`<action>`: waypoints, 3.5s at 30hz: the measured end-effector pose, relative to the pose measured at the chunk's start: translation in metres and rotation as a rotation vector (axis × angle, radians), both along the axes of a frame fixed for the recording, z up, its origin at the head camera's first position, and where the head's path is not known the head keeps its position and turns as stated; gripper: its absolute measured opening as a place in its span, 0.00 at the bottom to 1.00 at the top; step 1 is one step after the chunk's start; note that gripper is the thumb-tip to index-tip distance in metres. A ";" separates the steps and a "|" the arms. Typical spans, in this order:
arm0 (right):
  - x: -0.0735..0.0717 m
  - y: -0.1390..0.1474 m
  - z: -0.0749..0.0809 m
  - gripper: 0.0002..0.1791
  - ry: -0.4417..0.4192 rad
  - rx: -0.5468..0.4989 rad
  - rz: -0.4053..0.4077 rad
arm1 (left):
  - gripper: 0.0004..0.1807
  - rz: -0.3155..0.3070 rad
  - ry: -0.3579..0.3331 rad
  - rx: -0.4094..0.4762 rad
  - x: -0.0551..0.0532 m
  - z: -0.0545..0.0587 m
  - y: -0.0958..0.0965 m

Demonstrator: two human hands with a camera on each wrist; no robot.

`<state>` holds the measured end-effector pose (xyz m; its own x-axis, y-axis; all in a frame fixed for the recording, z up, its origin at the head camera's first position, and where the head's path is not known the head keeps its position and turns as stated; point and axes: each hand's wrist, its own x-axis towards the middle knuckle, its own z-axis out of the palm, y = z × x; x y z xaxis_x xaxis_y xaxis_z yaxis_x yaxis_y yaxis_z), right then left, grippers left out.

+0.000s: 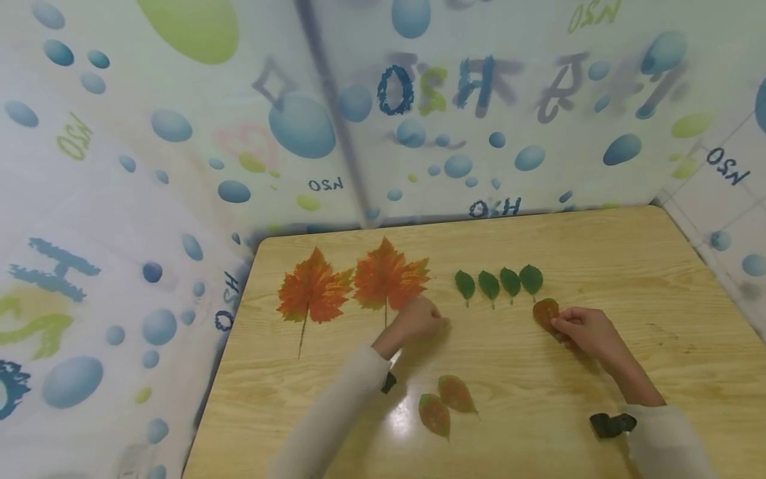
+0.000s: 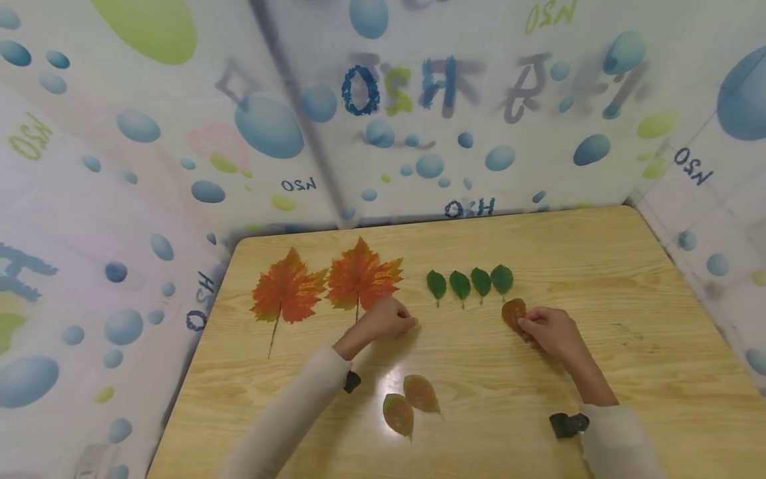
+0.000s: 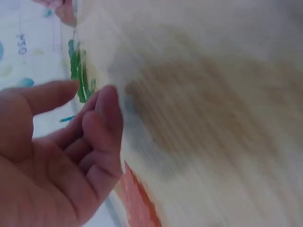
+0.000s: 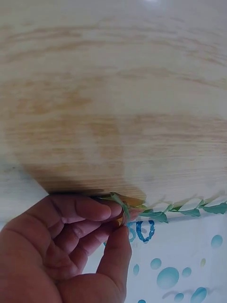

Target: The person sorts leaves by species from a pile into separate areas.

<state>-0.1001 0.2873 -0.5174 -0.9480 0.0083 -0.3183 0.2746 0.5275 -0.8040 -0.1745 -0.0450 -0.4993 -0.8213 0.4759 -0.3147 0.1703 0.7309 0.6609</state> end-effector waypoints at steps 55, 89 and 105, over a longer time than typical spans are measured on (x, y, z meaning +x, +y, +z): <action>0.000 0.001 -0.004 0.18 -0.016 -0.040 -0.003 | 0.04 -0.247 -0.046 0.266 0.012 0.026 -0.017; -0.002 0.000 -0.004 0.18 -0.010 -0.033 -0.001 | 0.13 -0.175 0.391 -0.241 -0.013 -0.013 0.045; -0.002 0.001 -0.006 0.20 -0.009 -0.067 -0.001 | 0.13 -0.171 0.349 -0.275 -0.013 -0.014 0.046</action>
<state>-0.1019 0.2884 -0.5234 -0.9450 -0.0126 -0.3269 0.2825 0.4724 -0.8349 -0.1877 0.0007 -0.5129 -0.8173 0.5514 -0.1674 0.4809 0.8127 0.3291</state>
